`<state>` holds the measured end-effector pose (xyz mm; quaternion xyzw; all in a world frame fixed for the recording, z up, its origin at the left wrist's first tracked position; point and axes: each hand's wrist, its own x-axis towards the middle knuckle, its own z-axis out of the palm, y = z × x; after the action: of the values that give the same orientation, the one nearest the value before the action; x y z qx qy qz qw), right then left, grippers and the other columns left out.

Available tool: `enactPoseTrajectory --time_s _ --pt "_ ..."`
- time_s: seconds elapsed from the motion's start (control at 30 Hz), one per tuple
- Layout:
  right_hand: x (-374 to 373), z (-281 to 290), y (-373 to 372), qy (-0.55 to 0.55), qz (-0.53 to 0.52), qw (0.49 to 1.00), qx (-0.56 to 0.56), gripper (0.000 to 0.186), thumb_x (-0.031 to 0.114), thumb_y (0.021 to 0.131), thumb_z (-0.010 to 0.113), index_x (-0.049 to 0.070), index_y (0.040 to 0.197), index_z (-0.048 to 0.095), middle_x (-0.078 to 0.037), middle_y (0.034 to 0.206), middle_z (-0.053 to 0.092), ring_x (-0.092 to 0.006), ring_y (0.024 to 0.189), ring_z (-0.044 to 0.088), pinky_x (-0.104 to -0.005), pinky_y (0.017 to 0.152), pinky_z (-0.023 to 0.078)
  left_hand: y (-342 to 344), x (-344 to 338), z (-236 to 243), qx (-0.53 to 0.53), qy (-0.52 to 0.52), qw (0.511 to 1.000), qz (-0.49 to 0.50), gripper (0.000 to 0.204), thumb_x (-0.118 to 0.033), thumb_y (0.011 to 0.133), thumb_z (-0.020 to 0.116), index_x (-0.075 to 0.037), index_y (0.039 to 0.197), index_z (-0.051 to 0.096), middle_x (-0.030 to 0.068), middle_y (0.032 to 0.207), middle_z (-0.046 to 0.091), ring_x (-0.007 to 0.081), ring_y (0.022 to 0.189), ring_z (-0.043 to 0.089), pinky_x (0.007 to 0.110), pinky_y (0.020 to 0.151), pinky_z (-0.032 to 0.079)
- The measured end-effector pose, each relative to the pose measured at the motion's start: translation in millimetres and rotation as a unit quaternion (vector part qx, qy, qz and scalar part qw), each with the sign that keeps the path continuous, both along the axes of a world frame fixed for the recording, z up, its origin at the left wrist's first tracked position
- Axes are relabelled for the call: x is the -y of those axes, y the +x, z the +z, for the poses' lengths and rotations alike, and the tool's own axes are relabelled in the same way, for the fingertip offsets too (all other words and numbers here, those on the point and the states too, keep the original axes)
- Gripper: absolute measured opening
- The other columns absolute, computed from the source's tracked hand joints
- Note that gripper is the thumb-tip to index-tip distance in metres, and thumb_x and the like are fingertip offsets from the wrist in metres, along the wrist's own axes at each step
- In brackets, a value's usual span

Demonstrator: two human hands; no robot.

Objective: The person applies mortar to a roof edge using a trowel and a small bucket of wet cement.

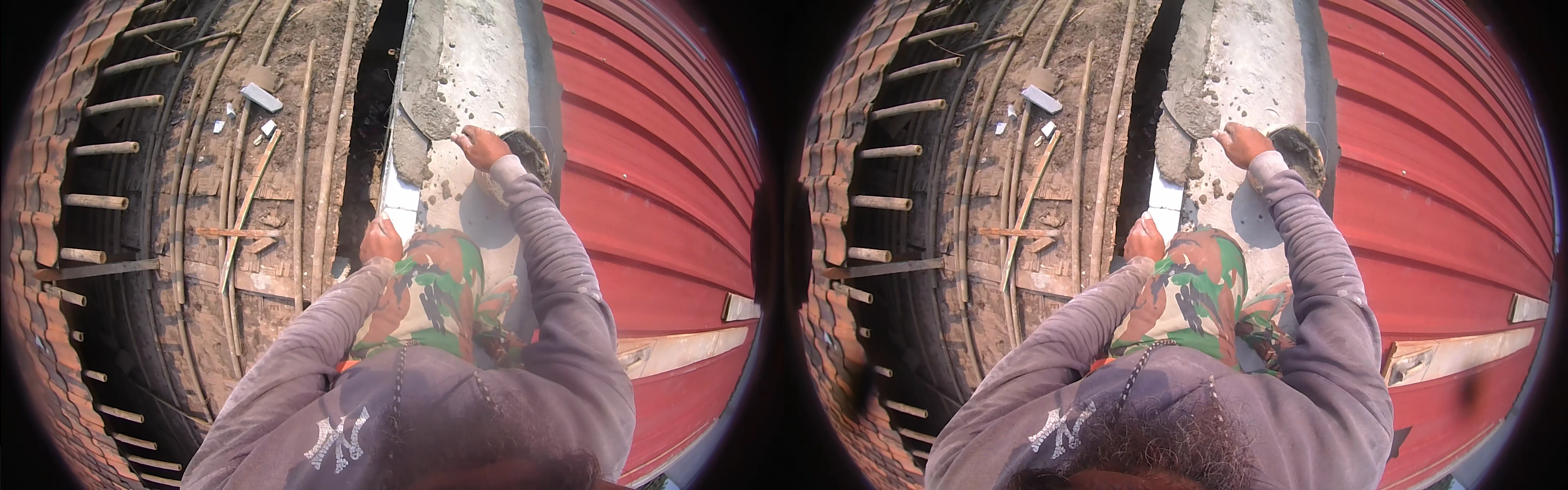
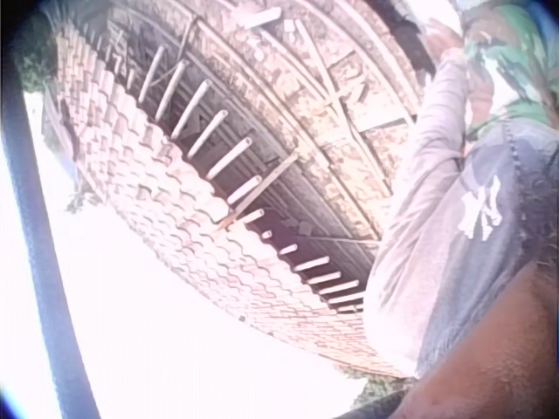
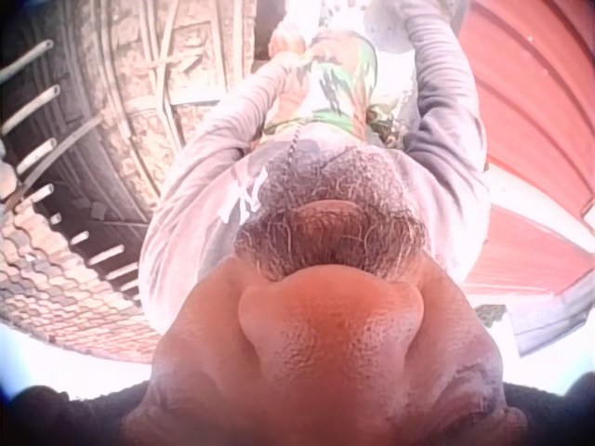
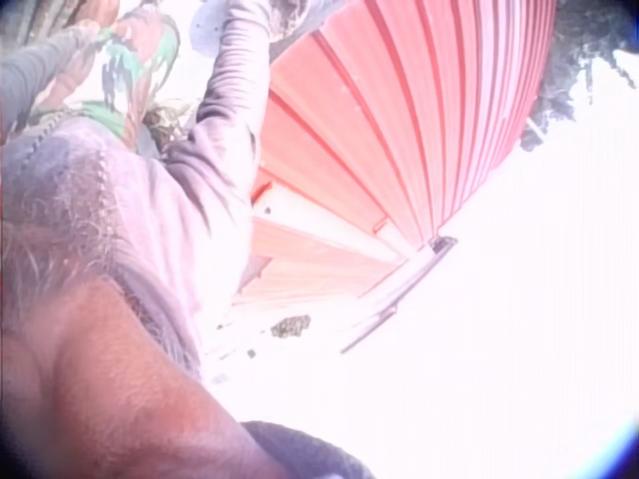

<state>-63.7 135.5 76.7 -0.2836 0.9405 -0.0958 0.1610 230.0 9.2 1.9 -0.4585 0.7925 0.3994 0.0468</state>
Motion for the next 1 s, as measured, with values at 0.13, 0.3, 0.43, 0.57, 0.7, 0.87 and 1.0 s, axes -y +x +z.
enactPoseTrajectory --time_s 0.13,0.3,0.43,0.57,0.7,0.87,1.0 --pt "21.4 24.5 -25.4 0.102 0.006 0.995 0.01 0.053 0.053 0.107 0.05 0.008 0.128 0.068 -0.025 0.12 0.073 -0.0432 0.117 0.068 -0.0541 0.101 0.052 0.6 5.4 4.5 0.011 0.016 1.0 -0.006 0.055 -0.045 0.111 0.034 -0.006 0.124 0.07 0.0221 0.125 0.07 0.0436 0.118 0.065 0.052 0.1 0.052" --pt "42.2 28.7 -68.8 0.084 -0.03 0.996 -0.013 0.054 0.053 0.107 0.05 0.005 0.122 0.071 -0.025 0.125 0.072 -0.0422 0.12 0.067 -0.0527 0.104 0.051 -1.0 2.1 6.5 0.001 0.004 1.0 -0.003 0.056 -0.045 0.111 0.033 -0.005 0.124 0.069 0.023 0.124 0.07 0.0442 0.117 0.066 0.052 0.1 0.052" --pt "30.5 17.6 -53.0 0.048 -0.029 0.994 0.09 0.057 0.051 0.108 0.048 0.0 0.12 0.071 -0.028 0.123 0.071 -0.0445 0.119 0.066 -0.0518 0.103 0.051 -0.6 2.4 2.8 0.002 0.0 1.0 -0.01 0.056 -0.045 0.111 0.033 -0.004 0.123 0.069 0.0235 0.124 0.07 0.0449 0.116 0.066 0.052 0.1 0.052" --pt "-5.9 19.3 4.3 0.055 0.045 0.993 0.091 0.057 0.052 0.108 0.049 0.002 0.125 0.069 -0.028 0.122 0.071 -0.045 0.118 0.066 -0.0522 0.102 0.052 1.3 2.6 -1.9 0.001 0.0 1.0 -0.006 0.058 -0.046 0.111 0.033 -0.003 0.123 0.069 0.0249 0.123 0.071 0.0467 0.115 0.066 0.054 0.099 0.052" --pt "-26.9 26.3 32.6 0.049 0.037 0.996 0.058 0.054 0.054 0.107 0.051 0.008 0.129 0.068 -0.025 0.119 0.073 -0.0439 0.115 0.068 -0.0529 0.101 0.052 -0.1 0.3 4.1 -0.018 -0.009 1.0 0.004 0.056 -0.044 0.111 0.033 -0.002 0.122 0.069 0.0258 0.121 0.071 0.0468 0.114 0.066 0.054 0.098 0.052" --pt "-7.9 15.9 -43.0 0.072 0.004 0.997 0.0 0.051 0.052 0.108 0.05 0.009 0.131 0.067 -0.022 0.125 0.072 -0.0406 0.12 0.067 -0.0513 0.103 0.052 -3.9 -0.4 0.2 0.002 -0.007 1.0 -0.011 0.054 -0.041 0.111 0.034 -0.002 0.121 0.069 0.0256 0.12 0.072 0.0456 0.114 0.066 0.053 0.099 0.052" --pt "28.9 19.9 -94.4 0.113 -0.041 0.993 -0.001 0.053 0.052 0.108 0.05 0.012 0.139 0.065 -0.017 0.138 0.068 -0.037 0.13 0.064 -0.0503 0.11 0.049 -2.0 2.3 -1.8 0.006 -0.014 1.0 -0.019 0.054 -0.041 0.112 0.033 -0.002 0.123 0.069 0.0257 0.12 0.072 0.0461 0.114 0.066 0.053 0.099 0.052"
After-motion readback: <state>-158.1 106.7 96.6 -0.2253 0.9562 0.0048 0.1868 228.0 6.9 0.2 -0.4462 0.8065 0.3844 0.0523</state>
